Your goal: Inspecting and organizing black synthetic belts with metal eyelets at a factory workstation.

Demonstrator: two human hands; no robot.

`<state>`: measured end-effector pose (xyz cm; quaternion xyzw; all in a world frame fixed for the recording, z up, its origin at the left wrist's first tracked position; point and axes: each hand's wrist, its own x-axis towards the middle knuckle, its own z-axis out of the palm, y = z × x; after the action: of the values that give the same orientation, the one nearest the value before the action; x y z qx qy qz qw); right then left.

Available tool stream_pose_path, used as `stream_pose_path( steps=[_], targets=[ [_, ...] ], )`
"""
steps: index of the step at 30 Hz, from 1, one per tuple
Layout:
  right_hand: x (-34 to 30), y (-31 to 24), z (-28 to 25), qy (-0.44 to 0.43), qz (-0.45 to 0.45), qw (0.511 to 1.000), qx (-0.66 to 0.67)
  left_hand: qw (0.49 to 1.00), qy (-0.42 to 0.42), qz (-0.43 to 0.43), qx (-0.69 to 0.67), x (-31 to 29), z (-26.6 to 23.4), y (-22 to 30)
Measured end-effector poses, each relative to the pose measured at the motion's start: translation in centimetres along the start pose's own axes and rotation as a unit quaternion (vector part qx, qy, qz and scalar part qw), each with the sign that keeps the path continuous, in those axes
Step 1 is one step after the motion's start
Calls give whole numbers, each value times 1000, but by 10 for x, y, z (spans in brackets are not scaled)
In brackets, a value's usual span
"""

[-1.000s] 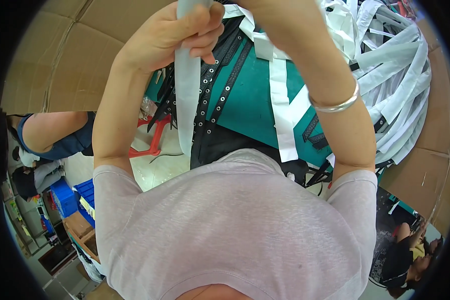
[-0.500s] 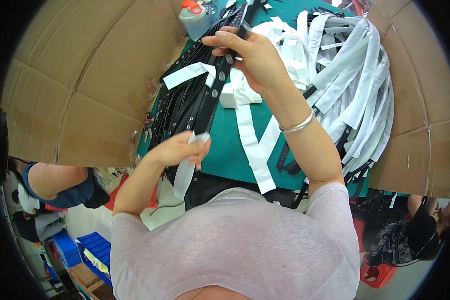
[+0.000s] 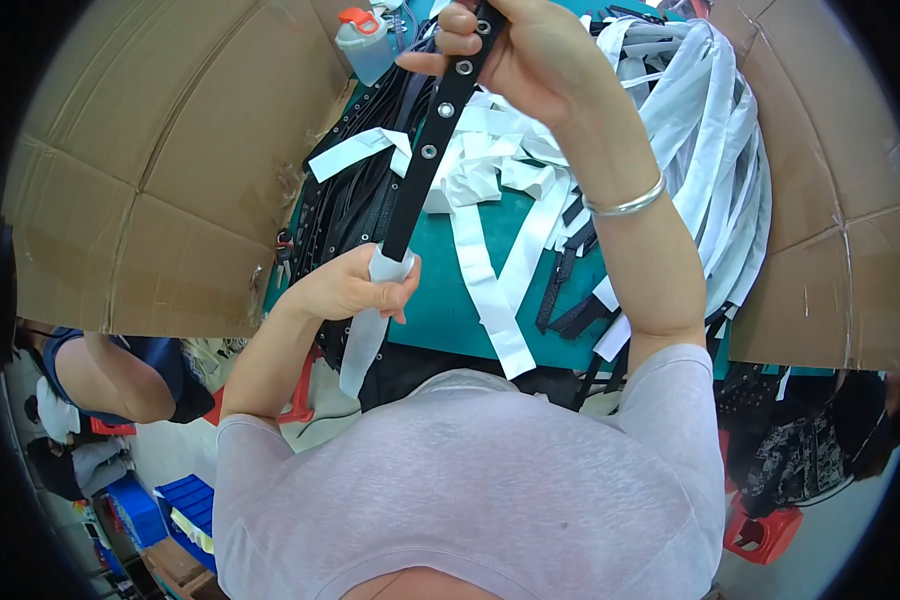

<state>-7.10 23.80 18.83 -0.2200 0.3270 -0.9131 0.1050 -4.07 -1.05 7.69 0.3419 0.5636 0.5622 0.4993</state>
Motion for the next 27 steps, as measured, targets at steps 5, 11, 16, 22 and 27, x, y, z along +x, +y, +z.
stream_pose_path(
  steps=[5,11,16,22,27],
  targets=[
    [-3,33,15,45,10,996,-74,1000,20,11,-14,-1,8,23],
    [0,38,49,-27,-97,945,-313,999,11,31,11,0,5,68],
    [-2,5,31,6,-219,902,-371,997,-8,79,21,1,-1,73],
    [5,-26,32,16,-188,933,-305,982,-151,99,-61,2,3,25],
    [-5,1,34,-38,-196,907,-371,981,-75,126,-128,8,7,33]
  ],
)
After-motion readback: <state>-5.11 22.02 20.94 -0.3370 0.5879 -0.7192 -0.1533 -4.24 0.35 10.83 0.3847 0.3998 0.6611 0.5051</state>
